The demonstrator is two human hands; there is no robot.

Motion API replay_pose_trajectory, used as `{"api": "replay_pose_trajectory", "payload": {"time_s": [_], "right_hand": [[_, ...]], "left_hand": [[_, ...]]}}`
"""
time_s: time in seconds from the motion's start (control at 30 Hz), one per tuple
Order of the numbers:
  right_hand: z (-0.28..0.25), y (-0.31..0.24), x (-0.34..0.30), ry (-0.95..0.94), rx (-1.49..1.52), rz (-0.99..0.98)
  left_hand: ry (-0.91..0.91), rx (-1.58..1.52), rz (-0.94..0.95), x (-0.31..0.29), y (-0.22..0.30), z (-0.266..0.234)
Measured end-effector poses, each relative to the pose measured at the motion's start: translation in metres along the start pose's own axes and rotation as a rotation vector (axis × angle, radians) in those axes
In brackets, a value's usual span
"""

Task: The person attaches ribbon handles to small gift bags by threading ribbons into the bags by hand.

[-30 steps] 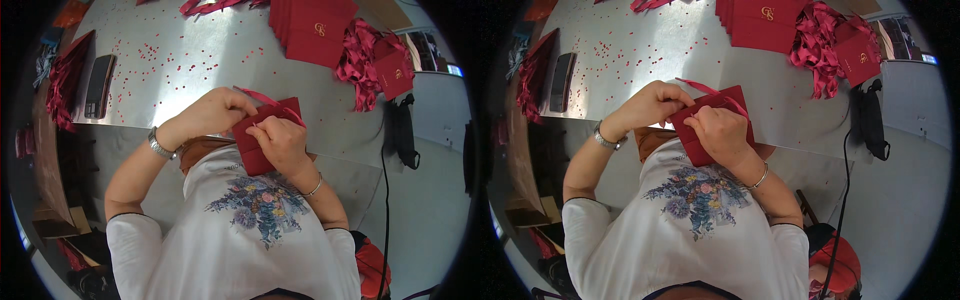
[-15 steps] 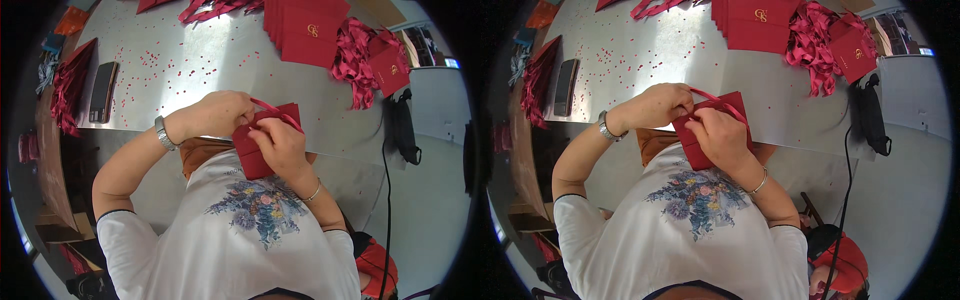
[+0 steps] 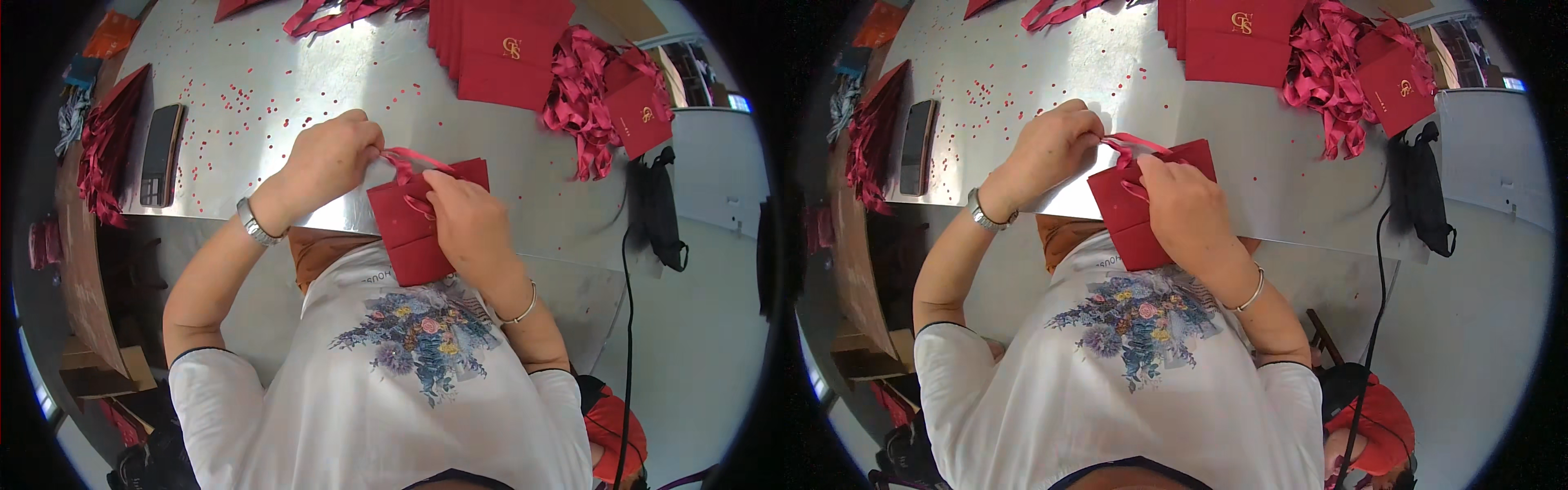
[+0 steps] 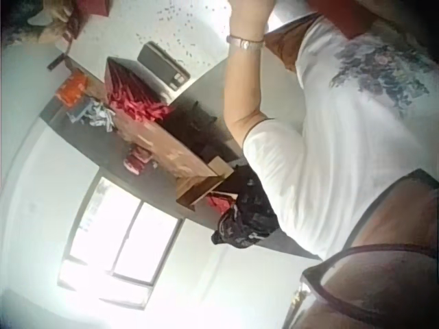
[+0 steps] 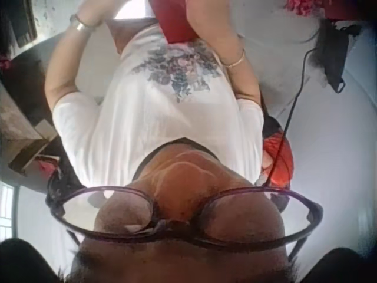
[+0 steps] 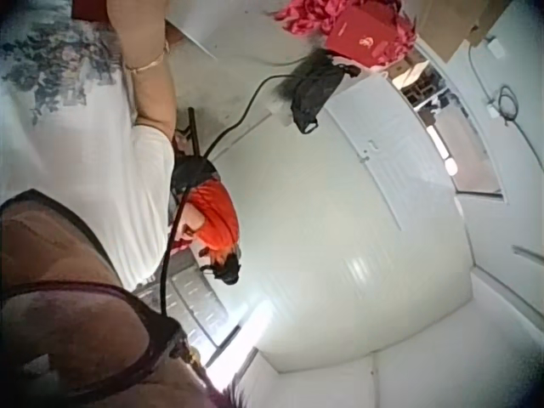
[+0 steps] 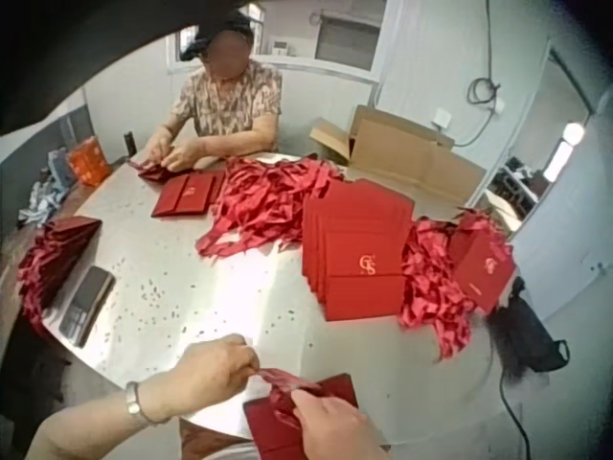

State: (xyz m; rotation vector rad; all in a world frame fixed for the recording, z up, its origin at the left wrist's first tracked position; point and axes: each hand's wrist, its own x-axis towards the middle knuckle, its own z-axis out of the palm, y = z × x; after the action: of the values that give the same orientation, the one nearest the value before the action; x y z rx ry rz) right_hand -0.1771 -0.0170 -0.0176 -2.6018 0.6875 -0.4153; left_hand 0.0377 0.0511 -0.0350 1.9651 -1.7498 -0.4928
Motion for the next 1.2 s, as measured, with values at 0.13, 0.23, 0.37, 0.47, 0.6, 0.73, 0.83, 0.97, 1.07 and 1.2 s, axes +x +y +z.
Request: {"api": "replay_pose_trajectory", "payload": {"time_s": [0.13,0.23,0.37,0.47,0.6,0.73,0.83,0.97,1.07,1.2], "right_hand": [[-0.018,0.018,-0.02,0.385,0.169,0.003],[-0.014,0.033,-0.041,0.453,0.211,0.153],[-0.011,0.036,-0.054,0.186,0.501,0.653],[-0.009,0.029,-0.038,0.115,0.582,0.692],[-0.007,0.026,-0.017,-0.103,0.506,0.715],[-0.009,0.031,-0.024,-0.063,1.216,0.879],[-0.005,0.035,-0.029,-0.074,1.593,0.902],[-0.005,0.04,-0.033,-0.263,1.518,0.824],[-0.001,0.029,-0.03,-0.215,1.331,0.853],[-0.003,0.017,-0.025,-0.19,1.105,0.897]], "left_hand": [[0.038,-0.077,-0.045,0.003,-0.004,-0.002],[0.016,-0.089,-0.045,0.005,-0.005,0.0],[0.001,-0.165,-0.058,0.006,0.002,0.0],[0.006,-0.173,-0.052,0.003,0.01,0.001],[-0.002,-0.191,-0.055,0.001,0.013,0.001],[0.033,-0.248,-0.084,-0.001,0.011,0.003],[0.026,-0.305,-0.089,0.0,0.004,0.007],[0.154,-0.141,-0.062,0.006,-0.007,0.01],[0.176,-0.005,-0.109,0.012,-0.005,0.006],[0.25,0.102,-0.073,0.021,-0.007,0.011]]}}
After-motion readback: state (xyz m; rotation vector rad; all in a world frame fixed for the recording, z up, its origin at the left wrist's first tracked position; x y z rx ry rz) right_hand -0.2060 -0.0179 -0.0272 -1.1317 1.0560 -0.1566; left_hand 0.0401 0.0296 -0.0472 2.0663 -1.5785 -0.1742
